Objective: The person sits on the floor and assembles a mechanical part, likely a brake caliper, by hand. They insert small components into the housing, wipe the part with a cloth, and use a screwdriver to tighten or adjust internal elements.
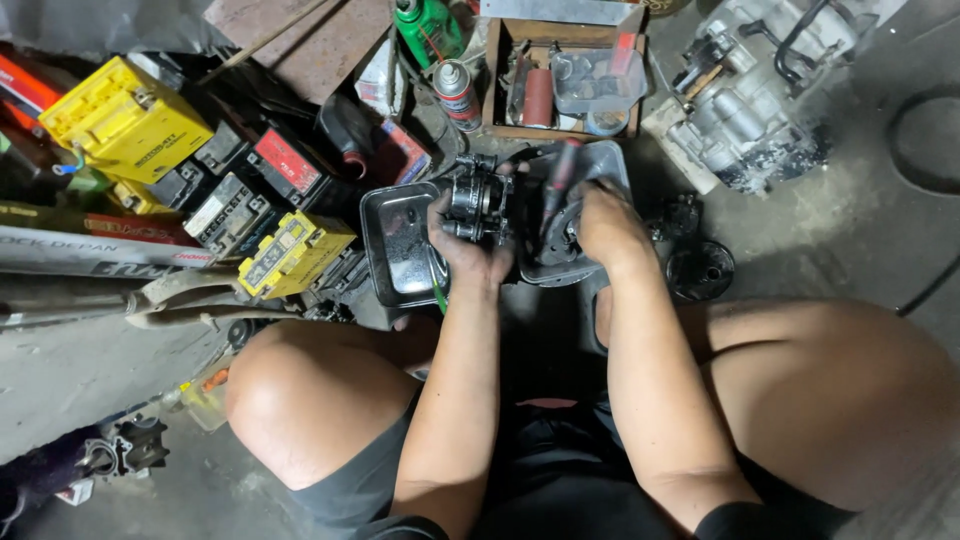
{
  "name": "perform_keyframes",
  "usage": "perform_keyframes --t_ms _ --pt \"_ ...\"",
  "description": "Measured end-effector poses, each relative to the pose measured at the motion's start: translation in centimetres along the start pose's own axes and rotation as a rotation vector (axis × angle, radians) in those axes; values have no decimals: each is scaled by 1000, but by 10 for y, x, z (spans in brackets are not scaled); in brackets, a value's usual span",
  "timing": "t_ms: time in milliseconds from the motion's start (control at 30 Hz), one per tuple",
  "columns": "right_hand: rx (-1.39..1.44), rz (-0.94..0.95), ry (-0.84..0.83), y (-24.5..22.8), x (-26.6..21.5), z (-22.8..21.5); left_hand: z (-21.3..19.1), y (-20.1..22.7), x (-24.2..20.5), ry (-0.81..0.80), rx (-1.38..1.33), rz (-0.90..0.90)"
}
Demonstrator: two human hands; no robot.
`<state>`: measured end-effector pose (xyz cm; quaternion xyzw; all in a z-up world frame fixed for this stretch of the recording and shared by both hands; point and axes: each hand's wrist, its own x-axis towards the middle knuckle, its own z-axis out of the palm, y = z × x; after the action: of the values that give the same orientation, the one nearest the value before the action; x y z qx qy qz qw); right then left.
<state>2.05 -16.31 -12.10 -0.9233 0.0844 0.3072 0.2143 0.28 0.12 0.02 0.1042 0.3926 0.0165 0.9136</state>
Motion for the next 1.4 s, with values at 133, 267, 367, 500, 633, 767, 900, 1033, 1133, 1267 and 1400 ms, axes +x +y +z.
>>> perform_keyframes --t_ms 133,267,367,500,633,767,900,1033,1133,1267,1400 --pt "10 32 -26 -27 -25 -18 -3 19 3 -4 -10 12" --pt "125 107 -27 -38 -29 -23 -5 46 5 -24 -20 9" --pt "167 175 -46 -49 -36 -28 -10 64 5 -32 -28 10" --pt "150 265 -35 -48 -15 -8 -16 80 4 -44 -41 9" --pt "56 260 -3 -35 -2 4 -22 88 5 -51 -55 9" --pt "37 267 65 -14 26 19 -24 92 6 -72 -67 0" --pt "-65 187 94 -40 -18 -18 -27 93 6 -90 -82 -5" --pt "-125 198 143 -76 -70 -67 -30 90 7 -100 -96 -11" --pt "-94 194 157 -72 -75 -76 -31 89 7 -116 -100 -26" --pt "-60 132 144 -39 -61 -66 -33 84 8 -135 -106 -43" --pt "150 30 158 -50 -85 -82 -33 80 9 -150 -110 -57"
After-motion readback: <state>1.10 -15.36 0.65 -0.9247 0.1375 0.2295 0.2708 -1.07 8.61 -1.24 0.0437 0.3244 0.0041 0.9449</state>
